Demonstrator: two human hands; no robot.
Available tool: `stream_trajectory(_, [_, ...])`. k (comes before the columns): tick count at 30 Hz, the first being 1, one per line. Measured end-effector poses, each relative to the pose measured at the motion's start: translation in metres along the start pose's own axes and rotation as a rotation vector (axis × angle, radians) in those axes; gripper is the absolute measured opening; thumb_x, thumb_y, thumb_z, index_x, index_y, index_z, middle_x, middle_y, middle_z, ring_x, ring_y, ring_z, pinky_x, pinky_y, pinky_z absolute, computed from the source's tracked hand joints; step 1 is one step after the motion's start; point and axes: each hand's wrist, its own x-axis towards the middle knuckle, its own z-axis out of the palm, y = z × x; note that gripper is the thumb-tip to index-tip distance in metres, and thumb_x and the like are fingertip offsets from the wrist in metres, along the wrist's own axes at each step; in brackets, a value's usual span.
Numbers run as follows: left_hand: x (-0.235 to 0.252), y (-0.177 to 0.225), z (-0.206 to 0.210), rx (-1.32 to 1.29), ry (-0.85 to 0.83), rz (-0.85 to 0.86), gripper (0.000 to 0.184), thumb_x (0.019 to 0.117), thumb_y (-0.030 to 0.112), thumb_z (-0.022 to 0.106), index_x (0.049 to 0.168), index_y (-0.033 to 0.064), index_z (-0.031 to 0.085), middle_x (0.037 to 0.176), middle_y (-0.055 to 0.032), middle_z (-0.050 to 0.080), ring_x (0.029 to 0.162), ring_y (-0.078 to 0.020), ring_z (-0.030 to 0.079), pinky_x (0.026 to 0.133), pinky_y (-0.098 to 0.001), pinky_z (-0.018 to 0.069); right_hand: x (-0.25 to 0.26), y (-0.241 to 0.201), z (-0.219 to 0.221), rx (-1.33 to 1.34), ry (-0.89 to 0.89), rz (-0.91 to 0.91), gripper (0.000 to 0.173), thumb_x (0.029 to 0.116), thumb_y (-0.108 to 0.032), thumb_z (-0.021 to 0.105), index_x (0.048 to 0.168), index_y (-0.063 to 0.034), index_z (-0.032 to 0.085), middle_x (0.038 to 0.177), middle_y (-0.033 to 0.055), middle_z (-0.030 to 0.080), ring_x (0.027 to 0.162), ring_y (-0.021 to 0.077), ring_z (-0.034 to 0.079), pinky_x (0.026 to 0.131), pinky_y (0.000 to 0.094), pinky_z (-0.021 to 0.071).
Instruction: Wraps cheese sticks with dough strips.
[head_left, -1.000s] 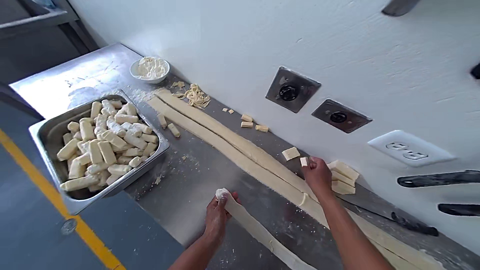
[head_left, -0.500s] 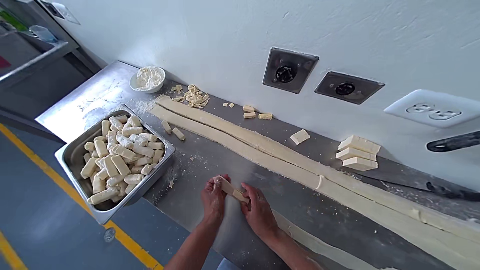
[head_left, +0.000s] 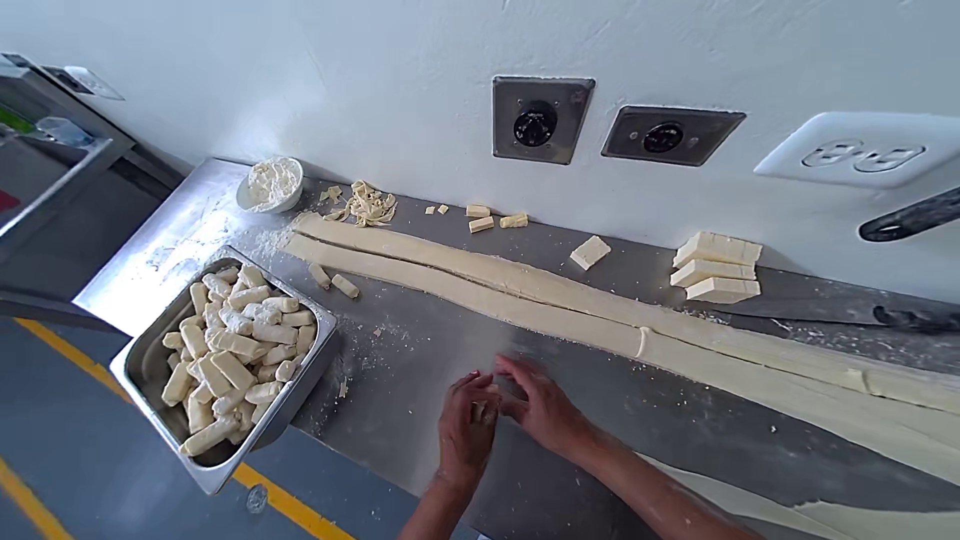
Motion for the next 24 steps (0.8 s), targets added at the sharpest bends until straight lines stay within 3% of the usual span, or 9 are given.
stream_trajectory(3, [0.016, 0.006, -0.018, 0.018, 0.113, 0.003, 0.031, 0.0807, 0.006, 0.077, 0.1, -0.0115, 0.06, 0.108, -0.0259, 0.071, 0.106, -0.029, 0.071, 0.093, -0.0369, 0.057, 0.04, -0.012, -0.011, 0.222, -0.388, 0.147, 0.037, 0.0989, -0.012, 0.066, 0.131, 0.0051, 0.06, 0.113, 0.0166, 0.069, 0.098, 0.0199, 0.067, 0.093, 0.0371, 0.054])
stream_trajectory(5, [0.022, -0.005, -0.025, 0.145, 0.12, -0.017, 0.029, 0.0796, 0.005, 0.078, 0.096, -0.0129, 0.062, 0.107, -0.0283, 0.07, 0.102, -0.0347, 0.07, 0.09, -0.041, 0.0572, 0.052, -0.015, -0.016, 0.204, -0.507, 0.272, 0.024, 0.1025, -0.017, 0.062, 0.114, 0.0042, 0.066, 0.094, 0.0103, 0.07, 0.075, 0.0126, 0.064, 0.075, 0.0323, 0.0549])
stream_trajectory(7, [0.021, -0.017, -0.033, 0.284, 0.006, -0.036, 0.021, 0.0836, 0.006, 0.077, 0.094, -0.011, 0.07, 0.108, -0.0289, 0.069, 0.104, -0.0433, 0.068, 0.093, -0.0502, 0.0555, 0.044, -0.015, -0.028, 0.139, -0.542, 0.371, 0.026, 0.1049, -0.022, 0.059, 0.109, 0.0033, 0.066, 0.088, 0.0084, 0.069, 0.067, 0.0112, 0.062, 0.068, 0.031, 0.053])
stream_trajectory(9, [0.016, -0.019, -0.04, 0.374, -0.122, -0.003, 0.02, 0.0903, 0.013, 0.071, 0.099, -0.0052, 0.074, 0.11, -0.0251, 0.07, 0.106, -0.0437, 0.068, 0.096, -0.0521, 0.0539, 0.022, -0.012, -0.042, 0.134, -0.564, 0.448, 0.026, 0.106, -0.024, 0.058, 0.108, 0.0012, 0.065, 0.084, 0.0057, 0.069, 0.062, 0.0096, 0.063, 0.061, 0.0282, 0.0535])
stream_trajectory(13, [0.013, -0.02, -0.05, 0.387, -0.169, 0.061, 0.017, 0.0923, 0.008, 0.064, 0.097, -0.0024, 0.077, 0.092, -0.0174, 0.073, 0.088, -0.0331, 0.072, 0.084, -0.0428, 0.0593, -0.03, -0.007, -0.049, 0.29, -0.585, 0.535, 0.024, 0.108, -0.025, 0.054, 0.104, -0.0022, 0.062, 0.085, 0.0029, 0.073, 0.062, 0.0091, 0.067, 0.059, 0.0264, 0.0555])
stream_trajectory(15, [0.012, -0.025, -0.049, 0.362, -0.157, 0.031, 0.027, 0.0908, 0.012, 0.068, 0.108, -0.0081, 0.073, 0.104, -0.0221, 0.074, 0.099, -0.0389, 0.072, 0.093, -0.0499, 0.0567, -0.046, -0.007, -0.043, 0.407, -0.546, 0.543, 0.021, 0.1092, -0.024, 0.052, 0.102, -0.0063, 0.06, 0.084, 0.0003, 0.074, 0.062, 0.0078, 0.068, 0.059, 0.0241, 0.0564])
stream_trajectory(17, [0.005, -0.029, -0.043, 0.316, -0.195, 0.031, 0.039, 0.092, 0.012, 0.066, 0.121, -0.0137, 0.067, 0.127, -0.0284, 0.067, 0.122, -0.0486, 0.062, 0.107, -0.0629, 0.0442, -0.057, -0.009, -0.039, 0.524, -0.511, 0.535, 0.019, 0.1093, -0.022, 0.051, 0.1, -0.0082, 0.06, 0.084, -0.0004, 0.075, 0.064, 0.0083, 0.071, 0.061, 0.0239, 0.0581])
stream_trajectory(21, [-0.004, -0.027, -0.029, 0.287, -0.11, 0.089, 0.026, 0.0881, -0.001, 0.064, 0.11, -0.01, 0.074, 0.118, -0.0248, 0.072, 0.114, -0.0429, 0.068, 0.103, -0.0558, 0.0512, -0.074, -0.009, -0.026, 0.525, -0.556, 0.463, 0.018, 0.1091, -0.021, 0.051, 0.101, -0.0072, 0.06, 0.089, -0.0004, 0.076, 0.073, 0.0078, 0.073, 0.069, 0.0252, 0.0592])
stream_trajectory(24, [-0.012, -0.018, -0.03, 0.322, -0.221, 0.144, 0.03, 0.0942, 0.0, 0.054, 0.116, -0.0107, 0.072, 0.126, -0.0267, 0.068, 0.121, -0.0452, 0.064, 0.106, -0.0575, 0.048, -0.083, -0.014, -0.019, 0.333, -0.6, 0.388, 0.026, 0.1089, -0.022, 0.051, 0.108, 0.0014, 0.063, 0.099, 0.008, 0.073, 0.085, 0.0133, 0.071, 0.083, 0.0338, 0.057])
